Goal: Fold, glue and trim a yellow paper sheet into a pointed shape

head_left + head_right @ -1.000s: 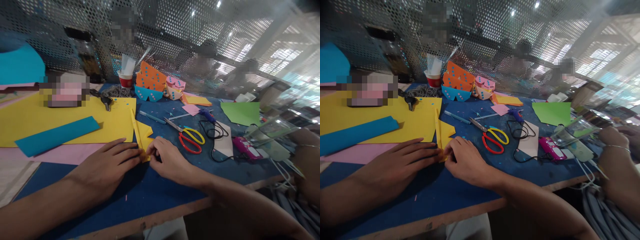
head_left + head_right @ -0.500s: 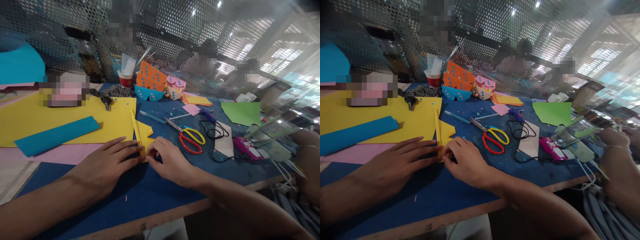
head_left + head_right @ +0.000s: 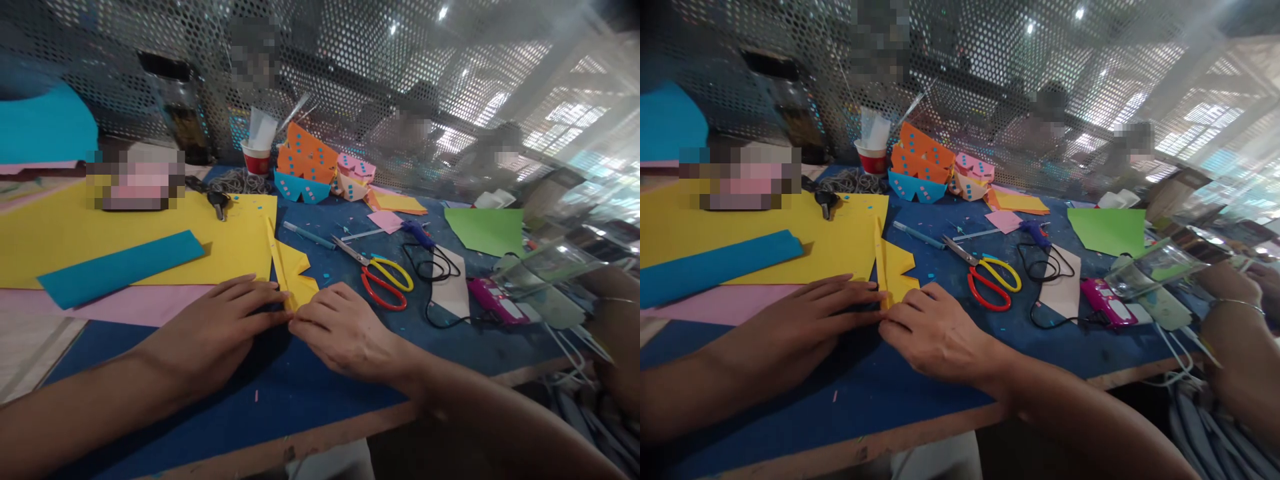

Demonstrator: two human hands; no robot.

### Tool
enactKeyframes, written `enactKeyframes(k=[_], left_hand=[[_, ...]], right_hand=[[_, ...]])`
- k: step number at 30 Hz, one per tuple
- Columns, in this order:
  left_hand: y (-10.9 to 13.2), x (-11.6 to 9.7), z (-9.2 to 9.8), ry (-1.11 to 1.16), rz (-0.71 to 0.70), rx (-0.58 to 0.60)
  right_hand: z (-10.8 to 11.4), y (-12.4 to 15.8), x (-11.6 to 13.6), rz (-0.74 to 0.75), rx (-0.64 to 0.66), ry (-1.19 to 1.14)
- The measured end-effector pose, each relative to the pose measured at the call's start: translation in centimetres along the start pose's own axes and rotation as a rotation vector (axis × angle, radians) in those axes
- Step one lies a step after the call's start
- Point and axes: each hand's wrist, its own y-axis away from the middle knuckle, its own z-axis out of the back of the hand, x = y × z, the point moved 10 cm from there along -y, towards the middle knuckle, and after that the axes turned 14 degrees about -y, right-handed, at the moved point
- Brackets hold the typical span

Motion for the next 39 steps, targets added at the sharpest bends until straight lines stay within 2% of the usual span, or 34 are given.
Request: enactKeyframes(k=[4,8,11,14,17,20,23,25,27,31,33,36,38,39], left_hand=[[-1.1,0.4,0.9,0.115,0.064,-0.045],[-1.7,0.5,1.6,0.120,0.082,-0.095],[-1.7,0.4,1.4,0.113,0.074,-0.098],[-1.6,0.7,0.9,0.132,0.077,-0.073],[-1.5,1.0,0.6,0.151,0.077,-0.050],[-1.5,1.3,0.4,0.173,0.067,-0.034],[-1.6,1.7,0.1,0.194,0.067,-0.006],[-1.5,2.0,-0.1,0.204,0.074,0.009],[-1.5,2.3,-0.4,0.212,0.080,0.022],[-1.6,2.4,-0.3,0.210,0.066,-0.007],[-1.6,2.4,0.0,0.206,0.053,-0.025],[-1.7,2.3,-0.1,0.205,0.034,-0.019],[-1.6,2.5,-0.3,0.201,0.030,-0.013],[-1.5,2.6,-0.4,0.200,0.028,-0.014]], right_hand=[[-0.3,-0.3,-0.1,-0.040,0.050,-0.048],[-0.5,-0.4,0.0,-0.033,0.088,-0.011],[-0.8,-0.3,0.2,-0.008,0.092,0.012],[-1.1,0.0,-0.5,-0.046,0.072,-0.059],[-0.1,0.0,-2.2,-0.181,-0.079,-0.299],[1.5,0.3,-5.0,-0.431,-0.327,-0.677],[1.9,0.4,-7.0,-0.645,-0.526,-1.032],[1.4,-0.5,-7.0,-0.670,-0.554,-1.193],[0.5,-1.6,-6.6,-0.652,-0.534,-1.261],[-1.6,-2.8,-5.7,-0.662,-0.433,-1.236],[-1.6,-2.9,-5.4,-0.669,-0.376,-1.179],[1.5,-2.3,-5.8,-0.625,-0.346,-0.953],[4.7,-1.1,-6.9,-0.626,-0.307,-0.632],[6.3,0.1,-8.0,-0.695,-0.298,-0.434]])
